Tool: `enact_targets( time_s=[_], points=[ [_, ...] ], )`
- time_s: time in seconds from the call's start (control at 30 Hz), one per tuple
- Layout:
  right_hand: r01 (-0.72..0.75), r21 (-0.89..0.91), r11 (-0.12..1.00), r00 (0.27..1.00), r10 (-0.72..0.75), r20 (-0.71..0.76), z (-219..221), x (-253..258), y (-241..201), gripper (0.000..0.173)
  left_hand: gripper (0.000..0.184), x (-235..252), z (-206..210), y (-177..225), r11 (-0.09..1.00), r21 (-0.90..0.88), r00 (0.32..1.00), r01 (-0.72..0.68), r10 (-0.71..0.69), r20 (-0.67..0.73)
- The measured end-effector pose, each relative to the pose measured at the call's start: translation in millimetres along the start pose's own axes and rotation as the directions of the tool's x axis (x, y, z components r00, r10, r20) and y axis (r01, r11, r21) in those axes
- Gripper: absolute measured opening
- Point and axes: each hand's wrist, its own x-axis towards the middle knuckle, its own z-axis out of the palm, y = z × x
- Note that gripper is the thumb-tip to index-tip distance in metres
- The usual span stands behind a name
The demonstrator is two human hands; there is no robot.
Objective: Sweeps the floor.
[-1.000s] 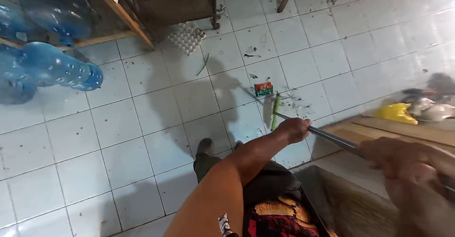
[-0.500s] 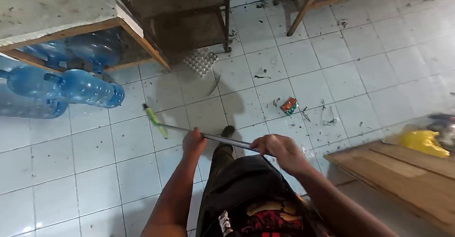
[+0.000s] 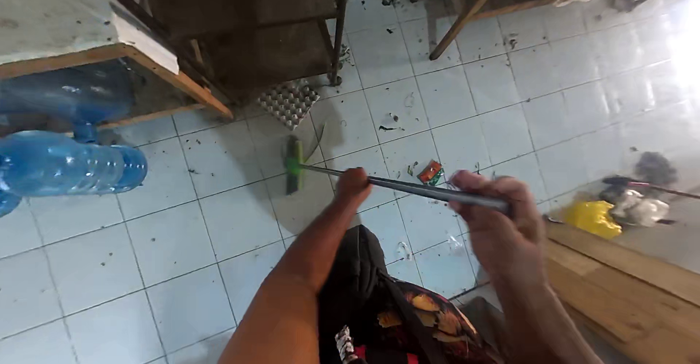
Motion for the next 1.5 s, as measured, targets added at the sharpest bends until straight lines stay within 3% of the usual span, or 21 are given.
enact_targets(
  time_s=[0.13, 0.23, 0.33, 0.4, 0.53, 0.67, 0.73, 0.8, 0.9, 1.0, 1.1, 1.2, 1.3, 1.4, 1.5],
  points=[
    [0.126, -0.131, 0.983, 0.983, -0.141, -0.117, -57.2, -8.0, -52.9, 0.023, 0.030, 25.8, 22.5, 112.1, 0.953, -0.051, 0.949, -0.299, 0.302, 0.093],
    [0.167, -0.379, 0.910, 0.980, -0.195, -0.036, -95.4, -19.2, -75.8, 0.019, 0.031, 43.3, 39.2, 170.4, 0.843, 0.032, 0.807, -0.537, 0.502, 0.311],
    [0.264, -0.458, 0.849, 0.965, -0.232, 0.126, -124.8, -14.5, -101.2, 0.027, 0.032, 46.0, 25.5, 209.9, 0.775, 0.116, 0.733, -0.621, 0.522, 0.435],
    [0.338, -0.380, 0.861, 0.941, -0.303, 0.149, -142.7, 0.8, -106.0, 0.036, 0.033, 48.2, 11.0, 225.5, 0.775, 0.162, 0.757, -0.611, 0.512, 0.407],
    [0.380, -0.190, 0.905, 0.925, -0.378, 0.045, -154.1, 57.9, -78.9, 0.044, 0.031, 80.4, -30.4, 238.5, 0.903, 0.206, 0.917, -0.377, 0.333, 0.219],
    [0.384, -0.165, 0.908, 0.923, -0.376, 0.080, -157.4, 117.6, -11.8, 0.037, 0.029, 152.1, -24.1, 199.5, 0.977, 0.166, 0.991, -0.131, 0.122, 0.061],
    [0.376, -0.152, 0.914, 0.924, -0.359, 0.130, -160.1, 138.8, -8.8, 0.035, 0.033, 179.2, -9.6, 190.5, 0.976, 0.140, 0.982, -0.165, 0.149, 0.114],
    [0.377, -0.184, 0.908, 0.920, -0.345, 0.185, -164.1, 156.1, -31.5, 0.035, 0.034, 194.1, -14.8, 209.7, 0.949, 0.149, 0.943, -0.278, 0.241, 0.229],
    [0.419, -0.248, 0.873, 0.898, -0.360, 0.251, -173.4, 187.1, -83.4, 0.035, 0.032, 208.7, -65.0, 272.8, 0.891, 0.195, 0.894, -0.410, 0.351, 0.278],
    [0.471, -0.261, 0.843, 0.877, -0.413, 0.248, -171.5, 233.6, -108.9, 0.037, 0.033, 238.4, -125.7, 311.5, 0.863, 0.221, 0.886, -0.454, 0.414, 0.208],
    [0.467, -0.290, 0.836, 0.884, -0.440, 0.157, -160.3, 300.8, -90.2, 0.037, 0.037, 311.0, -176.0, 318.7, 0.881, 0.244, 0.915, -0.404, 0.389, 0.111],
    [0.359, -0.357, 0.862, 0.911, -0.407, -0.066, -138.7, 378.7, -42.1, 0.031, 0.029, 412.1, -225.6, 315.7, 0.904, 0.256, 0.939, -0.342, 0.340, 0.051],
    [0.309, -0.314, 0.898, 0.879, -0.396, -0.265, -124.5, 456.0, 11.5, 0.026, 0.030, 506.4, -264.4, 316.2, 0.903, 0.316, 0.955, -0.291, 0.293, 0.042],
    [0.279, -0.333, 0.901, 0.856, -0.390, -0.340, -123.8, 533.9, 64.3, 0.024, 0.030, 601.8, -289.0, 319.1, 0.884, 0.370, 0.957, -0.285, 0.282, 0.064],
    [0.230, -0.378, 0.897, 0.866, -0.365, -0.341, -119.9, 606.6, 126.1, 0.026, 0.034, 698.6, -288.1, 299.6, 0.885, 0.364, 0.956, -0.289, 0.285, 0.066]
  ],
)
